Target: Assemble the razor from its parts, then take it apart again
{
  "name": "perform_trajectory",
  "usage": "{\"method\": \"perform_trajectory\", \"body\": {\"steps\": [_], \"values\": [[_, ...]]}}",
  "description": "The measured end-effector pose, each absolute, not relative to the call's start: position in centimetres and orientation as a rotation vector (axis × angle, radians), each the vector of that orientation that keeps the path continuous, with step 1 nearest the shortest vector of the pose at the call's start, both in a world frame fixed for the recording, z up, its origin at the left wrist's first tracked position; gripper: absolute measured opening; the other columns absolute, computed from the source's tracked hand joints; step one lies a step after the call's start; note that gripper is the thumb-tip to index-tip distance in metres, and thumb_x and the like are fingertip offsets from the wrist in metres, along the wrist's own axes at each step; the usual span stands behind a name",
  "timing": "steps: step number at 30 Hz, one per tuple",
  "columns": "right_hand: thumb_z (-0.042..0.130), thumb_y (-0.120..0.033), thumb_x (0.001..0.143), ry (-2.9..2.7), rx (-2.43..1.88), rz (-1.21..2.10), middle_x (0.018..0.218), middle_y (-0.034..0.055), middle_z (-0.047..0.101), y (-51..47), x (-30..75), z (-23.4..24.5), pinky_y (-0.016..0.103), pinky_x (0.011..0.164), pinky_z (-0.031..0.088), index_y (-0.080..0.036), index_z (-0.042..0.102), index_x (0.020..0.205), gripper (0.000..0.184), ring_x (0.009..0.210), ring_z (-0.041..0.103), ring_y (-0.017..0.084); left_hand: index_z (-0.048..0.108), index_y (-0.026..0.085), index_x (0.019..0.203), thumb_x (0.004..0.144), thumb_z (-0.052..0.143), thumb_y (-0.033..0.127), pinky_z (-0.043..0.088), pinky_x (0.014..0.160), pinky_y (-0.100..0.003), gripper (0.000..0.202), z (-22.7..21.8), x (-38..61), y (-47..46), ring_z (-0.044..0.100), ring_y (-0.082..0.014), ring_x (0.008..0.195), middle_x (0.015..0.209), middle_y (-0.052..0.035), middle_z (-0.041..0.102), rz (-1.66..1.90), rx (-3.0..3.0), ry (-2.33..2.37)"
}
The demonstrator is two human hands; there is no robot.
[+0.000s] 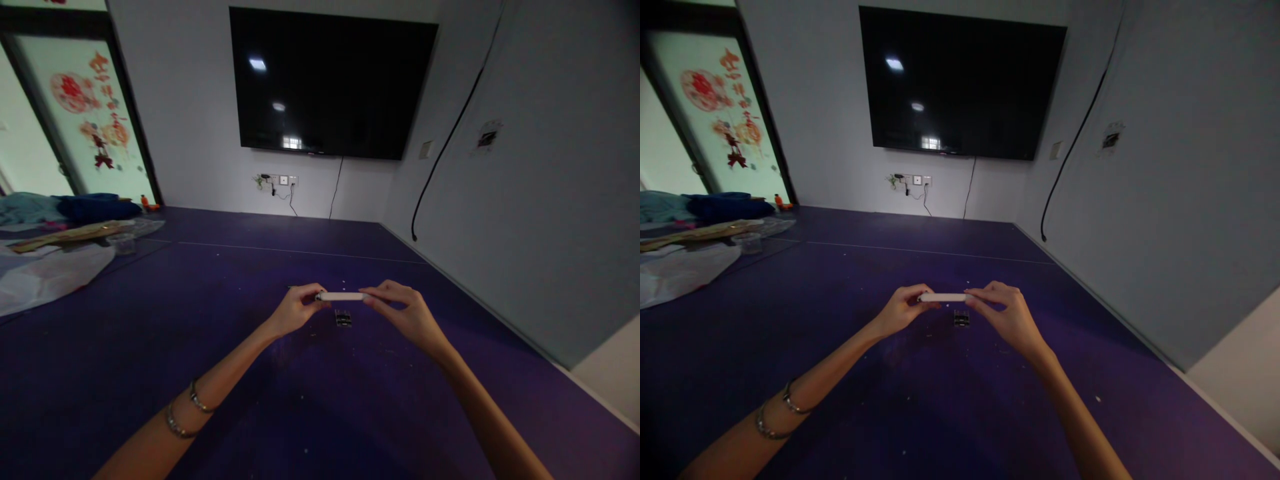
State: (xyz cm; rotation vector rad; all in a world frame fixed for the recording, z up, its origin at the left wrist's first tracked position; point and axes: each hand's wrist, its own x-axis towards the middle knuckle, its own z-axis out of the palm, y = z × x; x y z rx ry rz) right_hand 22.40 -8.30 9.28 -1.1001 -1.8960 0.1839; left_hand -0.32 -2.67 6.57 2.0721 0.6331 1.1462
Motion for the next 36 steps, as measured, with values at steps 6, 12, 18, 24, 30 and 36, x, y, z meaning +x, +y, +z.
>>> {"method": "perform_trajectory", "body": {"steps": [6, 12, 18, 24, 30, 36], "values": [[0.060, -0.038, 0.080, -1.934, -1.094, 0.269, 0.080, 0.0034, 0.066, -8.0, 22.6, 8.9, 0.029, 0.066, 0.044, -0.026, 0.071, 0.095, 0.023, 0.073, 0.059, 0.015, 0.062, 0.014, 0.075, 0.077, 0.059, 0.023, 0.038, 0.059, -0.022, 0.009, 6.5, -0.2, -2.7, 0.050, -0.0102, 0.062, 0.068, -0.0002, 0.058, 1.145, 2.077, 0.632], [0.059, -0.040, 0.080, -1.914, -1.089, 0.294, 0.079, 0.0040, 0.065, -7.9, 22.8, 8.7, 0.029, 0.064, 0.044, -0.025, 0.071, 0.095, 0.025, 0.072, 0.058, 0.015, 0.062, 0.014, 0.076, 0.077, 0.058, 0.020, 0.040, 0.062, -0.023, 0.008, 6.5, -0.2, -2.8, 0.054, -0.0117, 0.067, 0.071, -0.0014, 0.061, 1.122, 2.077, 0.635], [0.057, -0.042, 0.080, -1.884, -1.107, 0.311, 0.078, 0.0052, 0.065, -7.3, 23.7, 8.3, 0.029, 0.064, 0.044, -0.022, 0.071, 0.096, 0.029, 0.071, 0.058, 0.016, 0.061, 0.014, 0.075, 0.078, 0.059, 0.022, 0.043, 0.069, -0.025, 0.009, 6.4, -0.2, -2.7, 0.057, -0.0128, 0.071, 0.073, -0.0022, 0.064, 1.126, 2.001, 0.610], [0.057, -0.042, 0.080, -1.891, -1.059, 0.309, 0.079, 0.0056, 0.066, -7.3, 23.5, 8.3, 0.029, 0.063, 0.045, -0.022, 0.071, 0.096, 0.029, 0.071, 0.058, 0.016, 0.062, 0.014, 0.075, 0.077, 0.060, 0.022, 0.044, 0.067, -0.024, 0.008, 6.3, -0.1, -2.7, 0.056, -0.0122, 0.069, 0.072, -0.0017, 0.063, 1.120, 1.985, 0.623], [0.060, -0.041, 0.078, -1.856, -1.071, 0.292, 0.078, 0.0054, 0.065, -7.0, 24.1, 8.0, 0.029, 0.064, 0.045, -0.022, 0.072, 0.094, 0.027, 0.072, 0.059, 0.016, 0.060, 0.014, 0.077, 0.077, 0.060, 0.022, 0.045, 0.069, -0.026, 0.008, 6.5, -0.2, -2.8, 0.059, -0.0130, 0.072, 0.075, -0.0033, 0.066, 1.116, 1.904, 0.573], [0.060, -0.041, 0.079, -1.880, -1.008, 0.308, 0.079, 0.0054, 0.065, -7.4, 23.2, 8.3, 0.030, 0.065, 0.046, -0.024, 0.071, 0.095, 0.027, 0.073, 0.059, 0.016, 0.062, 0.014, 0.076, 0.076, 0.061, 0.021, 0.045, 0.068, -0.026, 0.008, 6.6, -0.1, -3.0, 0.058, -0.0128, 0.071, 0.073, -0.0029, 0.065, 1.107, 1.956, 0.589]]}}
